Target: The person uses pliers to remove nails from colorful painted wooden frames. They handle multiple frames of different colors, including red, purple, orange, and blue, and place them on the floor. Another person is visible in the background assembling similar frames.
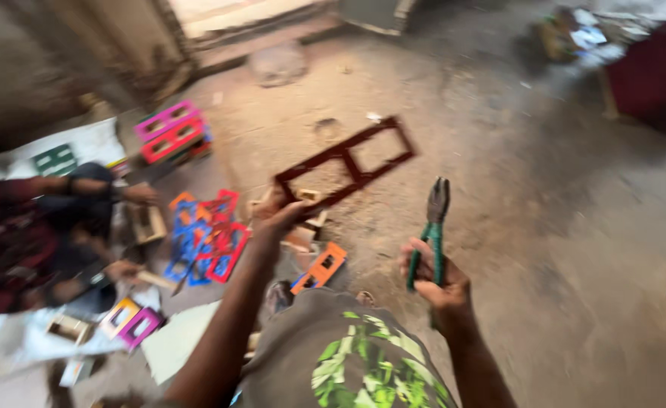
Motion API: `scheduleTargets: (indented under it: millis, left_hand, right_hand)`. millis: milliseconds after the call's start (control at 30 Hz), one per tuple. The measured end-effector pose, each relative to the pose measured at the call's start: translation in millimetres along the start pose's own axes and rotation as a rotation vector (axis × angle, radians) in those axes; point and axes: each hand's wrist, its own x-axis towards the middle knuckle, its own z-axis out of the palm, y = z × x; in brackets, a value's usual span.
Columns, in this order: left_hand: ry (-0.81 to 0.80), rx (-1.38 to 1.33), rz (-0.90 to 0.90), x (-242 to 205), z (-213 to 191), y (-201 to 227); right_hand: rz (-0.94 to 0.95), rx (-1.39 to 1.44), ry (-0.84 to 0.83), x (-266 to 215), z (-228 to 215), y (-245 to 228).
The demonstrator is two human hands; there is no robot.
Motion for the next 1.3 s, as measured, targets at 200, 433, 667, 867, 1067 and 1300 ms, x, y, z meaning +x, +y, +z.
scheduleTargets:
  millis: [200,433,667,867,1067,1300]
  left_hand:
    - [0.052,-0.011,0.053,5,24,-18]
    - [0.082,-0.096,-0.096,-6,47,2]
    - [-0.007,-0.148,-0.165,-18,70,3]
    - [-0.086,-0.159,-0.166,-18,72,0]
    - [-0.085,-0.121,-0.170,-19,73,-1]
    - [-0.125,-0.143,-0.143,-21,76,-5]
  right_hand:
    - [0.232,0.018,-0.215,-5,-8,14]
    - [0.409,-0.148,-0.290,-1,-5,25]
    - [0.193,-0.137,-0.225,10,16,21]
    - [0.149,-0.171,-0.231,14,18,13]
    - [0.150,-0.140,-0.243,15,19,14]
    - [0.170,-0.124,-0.224,17,19,17]
